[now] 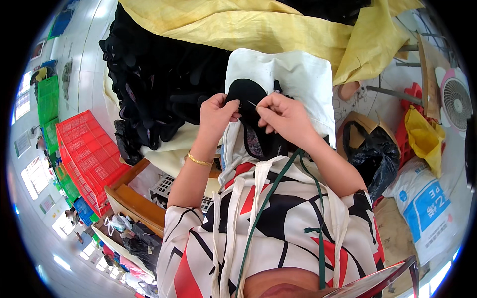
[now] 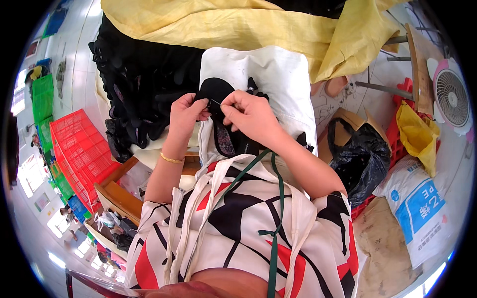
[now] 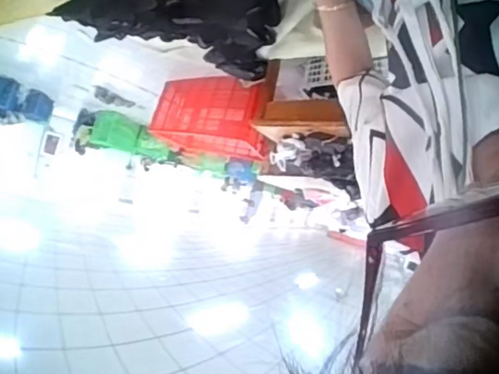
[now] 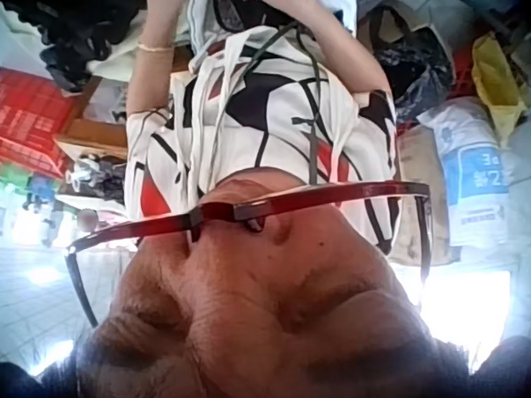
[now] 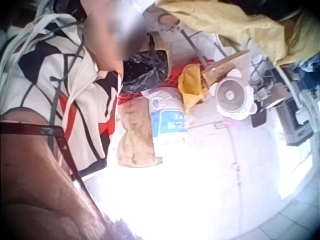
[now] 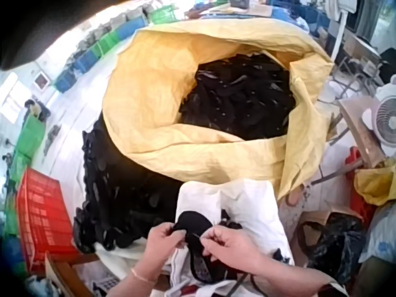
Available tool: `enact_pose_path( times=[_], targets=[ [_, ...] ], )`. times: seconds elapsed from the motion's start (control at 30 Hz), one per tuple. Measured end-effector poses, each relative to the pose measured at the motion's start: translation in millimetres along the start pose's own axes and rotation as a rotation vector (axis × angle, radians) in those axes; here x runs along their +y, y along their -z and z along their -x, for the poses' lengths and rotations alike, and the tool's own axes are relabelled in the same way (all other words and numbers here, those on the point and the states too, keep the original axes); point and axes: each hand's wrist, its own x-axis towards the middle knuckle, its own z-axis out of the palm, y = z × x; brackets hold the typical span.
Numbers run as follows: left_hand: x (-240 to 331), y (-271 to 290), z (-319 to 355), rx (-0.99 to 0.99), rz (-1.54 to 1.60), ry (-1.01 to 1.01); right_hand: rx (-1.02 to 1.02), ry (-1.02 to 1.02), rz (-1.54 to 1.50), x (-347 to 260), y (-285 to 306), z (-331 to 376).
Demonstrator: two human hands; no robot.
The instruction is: The person is sewing a black glove using a needle and thread. They repeatedly insert the needle into the glove fabric and pull the thread through to stitch the material. The person handles the glove with both hands, adjusting its position on a white cloth on their lap.
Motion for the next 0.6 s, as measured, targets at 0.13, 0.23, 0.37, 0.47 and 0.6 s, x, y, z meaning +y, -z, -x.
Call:
enact_pose_path(
  times=[0.13, 0.23, 0.37, 0.47, 0.6],
  targets=[
    [-14.9, -2.5, 0.7, 0.019, 0.135, -0.03, 0.071, 0.26, 0.514, 26.9, -9.1, -23.7],
    [-19.8, -3.1, 0.6, 0.03, 0.191, -0.027, 0.082, 0.3, 0.597, 31.4, -11.1, -29.1],
    [-21.3, -3.5, -1.2, 0.037, 0.209, -0.026, 0.061, 0.291, 0.637, 30.0, -9.5, -30.9],
    [-22.9, -3.0, -2.7, 0.036, 0.219, -0.018, 0.044, 0.298, 0.652, 26.2, -8.2, -31.0],
    [-20.9, -2.9, -3.1, 0.035, 0.189, 0.004, 0.041, 0.325, 0.694, 32.5, -7.3, -36.2]
  ],
)
